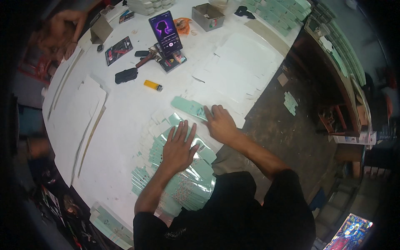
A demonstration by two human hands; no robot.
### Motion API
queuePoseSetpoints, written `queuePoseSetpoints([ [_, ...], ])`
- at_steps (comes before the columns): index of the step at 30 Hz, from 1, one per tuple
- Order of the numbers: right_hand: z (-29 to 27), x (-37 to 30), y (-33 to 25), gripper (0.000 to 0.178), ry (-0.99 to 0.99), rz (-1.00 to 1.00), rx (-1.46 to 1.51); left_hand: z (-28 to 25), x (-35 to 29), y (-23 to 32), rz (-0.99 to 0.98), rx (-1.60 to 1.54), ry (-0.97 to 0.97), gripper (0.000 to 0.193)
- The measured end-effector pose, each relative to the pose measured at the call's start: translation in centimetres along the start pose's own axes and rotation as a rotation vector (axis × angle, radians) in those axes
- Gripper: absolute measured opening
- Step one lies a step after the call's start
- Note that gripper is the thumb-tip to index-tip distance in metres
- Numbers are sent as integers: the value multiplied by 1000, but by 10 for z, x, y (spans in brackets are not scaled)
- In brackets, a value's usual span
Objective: The person repeatedly picks up light green paper sheets from a table and stacks them into a neat pile. The person aligns the edges and smooths the stack multiple times. The person then moves the completed stack to another table.
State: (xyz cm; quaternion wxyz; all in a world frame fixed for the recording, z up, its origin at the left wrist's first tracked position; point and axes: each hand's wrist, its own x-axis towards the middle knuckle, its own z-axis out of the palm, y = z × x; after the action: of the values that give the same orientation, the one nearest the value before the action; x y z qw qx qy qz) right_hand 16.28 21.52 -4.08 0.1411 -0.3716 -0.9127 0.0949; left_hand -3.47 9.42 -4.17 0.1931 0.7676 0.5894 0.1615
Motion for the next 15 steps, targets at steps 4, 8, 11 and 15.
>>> queuePoseSetpoints([
  [4,6,-4,-15,32,-316,250,956,-14,3,13,68,224,-72,76],
  [8,-6,8,-15,13,-391,299,764,-15,6,3,202,31,-48,91],
  [11,19,-5,-17,18,-399,542,1277,-23,7,9,198,-25,17,93],
  [15,6,-4,-25,18,-353,321,530,-7,1,3,160,131,-22,86],
])
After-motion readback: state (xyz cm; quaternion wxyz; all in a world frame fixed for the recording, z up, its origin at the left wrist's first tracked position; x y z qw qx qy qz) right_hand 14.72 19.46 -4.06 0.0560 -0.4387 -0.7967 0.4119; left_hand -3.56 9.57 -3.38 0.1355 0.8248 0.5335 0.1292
